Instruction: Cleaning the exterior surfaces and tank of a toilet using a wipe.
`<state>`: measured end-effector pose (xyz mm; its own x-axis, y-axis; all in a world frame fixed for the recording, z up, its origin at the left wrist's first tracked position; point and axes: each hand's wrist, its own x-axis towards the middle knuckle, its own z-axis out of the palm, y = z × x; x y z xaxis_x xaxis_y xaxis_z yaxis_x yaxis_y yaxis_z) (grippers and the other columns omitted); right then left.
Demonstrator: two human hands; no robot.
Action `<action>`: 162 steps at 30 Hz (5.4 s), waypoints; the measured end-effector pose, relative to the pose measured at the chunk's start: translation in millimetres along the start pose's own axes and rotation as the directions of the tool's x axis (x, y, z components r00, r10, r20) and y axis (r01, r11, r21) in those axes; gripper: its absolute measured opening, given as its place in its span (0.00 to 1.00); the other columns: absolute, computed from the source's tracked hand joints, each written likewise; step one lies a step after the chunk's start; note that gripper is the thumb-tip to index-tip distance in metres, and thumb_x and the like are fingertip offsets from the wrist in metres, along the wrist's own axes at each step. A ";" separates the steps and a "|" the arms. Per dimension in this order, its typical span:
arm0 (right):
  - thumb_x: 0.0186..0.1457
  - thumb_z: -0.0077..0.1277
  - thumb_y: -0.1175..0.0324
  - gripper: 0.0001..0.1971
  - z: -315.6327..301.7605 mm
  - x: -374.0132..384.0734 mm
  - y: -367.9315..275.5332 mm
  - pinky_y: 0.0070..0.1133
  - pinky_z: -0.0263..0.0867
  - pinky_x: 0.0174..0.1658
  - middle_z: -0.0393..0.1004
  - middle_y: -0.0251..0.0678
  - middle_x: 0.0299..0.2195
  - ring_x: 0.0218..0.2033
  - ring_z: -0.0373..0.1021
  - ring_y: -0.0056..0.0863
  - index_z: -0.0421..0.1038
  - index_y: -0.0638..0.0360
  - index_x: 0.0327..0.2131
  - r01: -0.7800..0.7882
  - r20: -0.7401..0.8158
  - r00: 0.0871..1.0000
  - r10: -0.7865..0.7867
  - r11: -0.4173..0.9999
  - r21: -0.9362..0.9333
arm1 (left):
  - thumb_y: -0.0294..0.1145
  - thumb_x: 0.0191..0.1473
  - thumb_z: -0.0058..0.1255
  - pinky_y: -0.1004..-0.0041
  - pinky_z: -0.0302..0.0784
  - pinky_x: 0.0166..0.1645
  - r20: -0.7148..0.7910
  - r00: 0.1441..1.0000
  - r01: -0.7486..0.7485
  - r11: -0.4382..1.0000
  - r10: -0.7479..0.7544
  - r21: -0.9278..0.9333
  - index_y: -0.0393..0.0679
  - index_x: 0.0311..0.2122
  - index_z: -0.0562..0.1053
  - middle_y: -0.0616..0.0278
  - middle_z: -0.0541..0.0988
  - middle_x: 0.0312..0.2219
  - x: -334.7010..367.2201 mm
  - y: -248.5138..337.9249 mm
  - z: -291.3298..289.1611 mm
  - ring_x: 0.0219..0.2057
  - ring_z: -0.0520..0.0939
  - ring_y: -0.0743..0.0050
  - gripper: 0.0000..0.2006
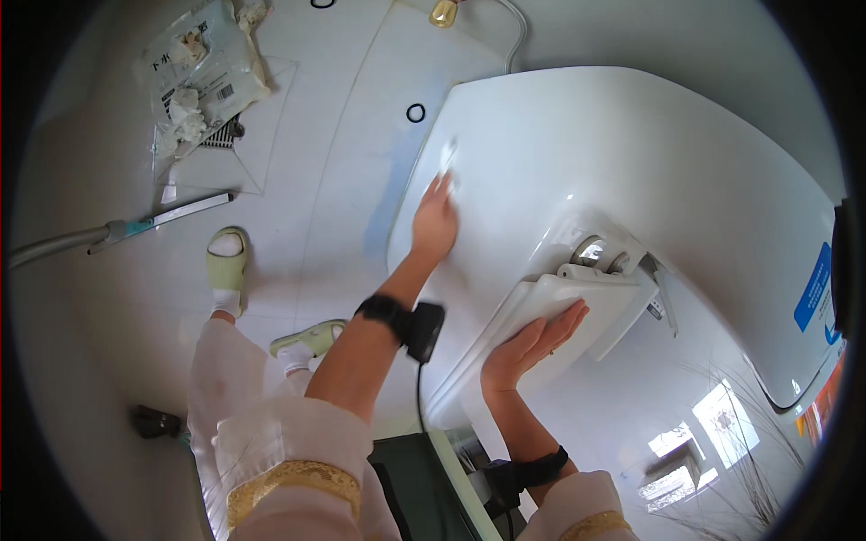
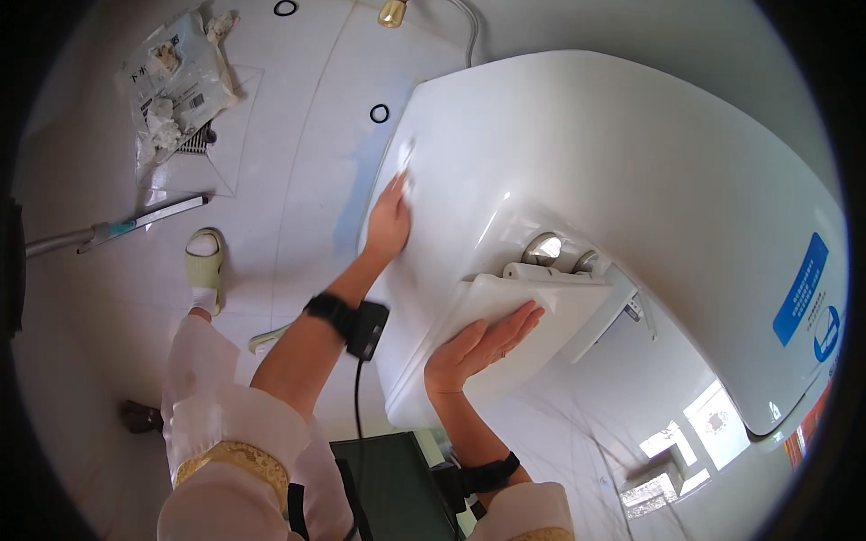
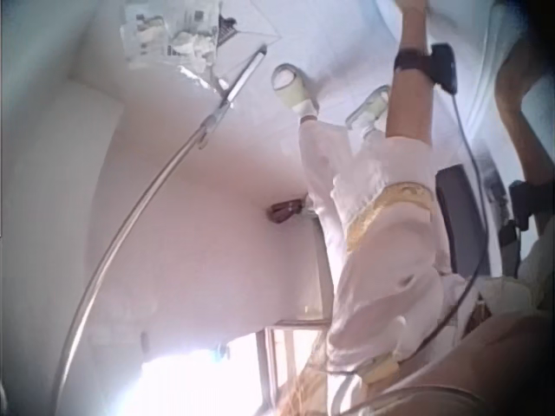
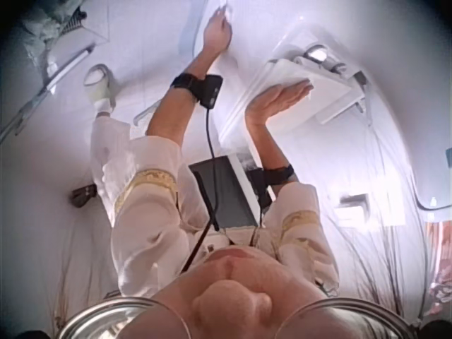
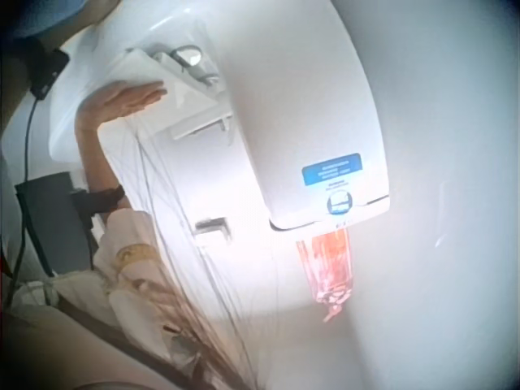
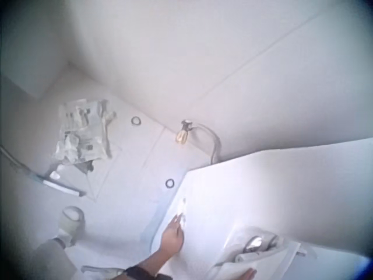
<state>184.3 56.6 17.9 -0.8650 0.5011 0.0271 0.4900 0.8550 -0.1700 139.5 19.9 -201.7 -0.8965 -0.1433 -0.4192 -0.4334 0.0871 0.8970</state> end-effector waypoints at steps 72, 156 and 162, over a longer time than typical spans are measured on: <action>0.63 0.27 0.56 0.32 -4.2 1.9 4.8 0.39 0.33 0.65 0.37 0.55 0.65 0.66 0.37 0.49 0.40 0.69 0.63 0.041 0.016 0.999 -0.042 0.998 0.047 | 0.22 0.50 0.48 0.68 0.77 0.40 -0.153 0.921 -0.380 0.913 0.358 -0.150 0.41 0.37 0.78 0.50 0.78 0.41 150.5 110.4 23.2 0.36 0.81 0.53 0.10; 0.62 0.28 0.50 0.35 -6.1 4.2 -2.8 0.42 0.35 0.64 0.39 0.57 0.65 0.65 0.39 0.52 0.42 0.70 0.63 0.047 0.005 0.999 -0.047 0.999 -0.015 | 0.28 0.49 0.57 0.77 0.73 0.36 0.143 0.938 -0.230 0.876 0.316 -0.425 0.35 0.38 0.78 0.57 0.82 0.33 200.6 204.7 10.4 0.29 0.78 0.79 0.11; 0.61 0.29 0.51 0.35 -4.8 1.8 1.9 0.41 0.34 0.64 0.39 0.56 0.65 0.66 0.38 0.52 0.42 0.69 0.63 0.042 0.011 0.999 -0.042 0.999 0.013 | 0.21 0.53 0.47 0.71 0.74 0.45 -0.246 0.811 -0.582 0.697 0.530 -0.418 0.38 0.41 0.77 0.52 0.77 0.45 108.9 240.4 19.9 0.46 0.79 0.57 0.11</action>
<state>184.1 59.7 22.3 -0.8859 0.4634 0.0233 0.4520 0.8733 -0.1816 -64.2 44.9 -34.5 -0.9346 -0.3126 0.1698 0.2584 -0.2682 0.9281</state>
